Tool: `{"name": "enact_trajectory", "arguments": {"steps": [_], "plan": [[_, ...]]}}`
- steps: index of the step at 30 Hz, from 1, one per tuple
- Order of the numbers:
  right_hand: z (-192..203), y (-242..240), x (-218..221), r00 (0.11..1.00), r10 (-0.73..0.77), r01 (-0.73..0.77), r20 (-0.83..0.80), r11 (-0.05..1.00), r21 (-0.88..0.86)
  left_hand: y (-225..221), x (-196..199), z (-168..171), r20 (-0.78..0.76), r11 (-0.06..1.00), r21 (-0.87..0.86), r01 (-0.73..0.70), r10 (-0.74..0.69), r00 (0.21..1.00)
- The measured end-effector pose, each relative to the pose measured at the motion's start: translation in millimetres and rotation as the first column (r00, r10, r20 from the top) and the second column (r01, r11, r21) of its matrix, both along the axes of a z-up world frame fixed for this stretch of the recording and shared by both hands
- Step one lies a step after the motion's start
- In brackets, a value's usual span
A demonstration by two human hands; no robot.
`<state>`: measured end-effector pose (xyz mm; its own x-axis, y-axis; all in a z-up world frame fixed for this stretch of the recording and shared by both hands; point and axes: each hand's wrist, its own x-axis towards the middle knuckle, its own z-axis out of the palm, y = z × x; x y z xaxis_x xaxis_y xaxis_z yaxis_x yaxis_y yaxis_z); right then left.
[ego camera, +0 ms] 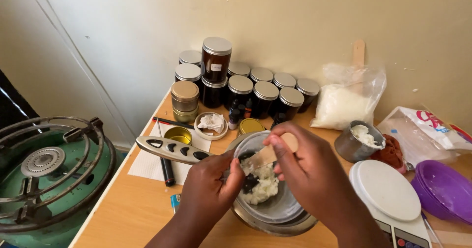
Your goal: Stirring and mixing a thick wax mixture in a metal bowl using a wooden spatula to incorporate fragrance or additives.
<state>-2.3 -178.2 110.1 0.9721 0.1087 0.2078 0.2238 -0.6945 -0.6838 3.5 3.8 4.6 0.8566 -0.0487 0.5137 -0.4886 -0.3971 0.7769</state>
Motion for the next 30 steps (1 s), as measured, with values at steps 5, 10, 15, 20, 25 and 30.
{"name": "enact_trajectory", "arguments": {"steps": [5, 10, 15, 20, 25, 30], "plan": [[11, 5, -6, 0.976, -0.034, 0.032, -0.216, 0.999, -0.015, -1, 1, -6, 0.024, 0.999, 0.028, -0.025, 0.024, 0.999], [19, 1, -13, 0.963, -0.156, 0.149, -0.218, 0.988, -0.051, -1, -1, -4, 0.021, 0.999, 0.034, -0.026, 0.026, 0.999], [8, -10, -8, 0.960, 0.242, -0.274, -0.140, 0.915, -0.295, -2, 0, -5, -0.041, 0.999, 0.028, -0.034, 0.035, 0.999], [-7, -23, 4, 0.899, 0.436, -0.392, 0.045, 0.846, -0.362, 1, 2, -6, -0.017, 1.000, 0.009, -0.008, 0.009, 1.000], [-3, -11, 1, 0.821, 0.542, -0.495, 0.178, 0.832, -0.249, -1, 4, -9, -0.017, 1.000, -0.010, -0.012, 0.012, 1.000], [-5, 11, -1, 0.999, 0.029, -0.027, -0.034, 0.998, 0.063, -2, 1, -6, 0.001, 0.999, -0.034, -0.033, 0.033, 0.999]]}}
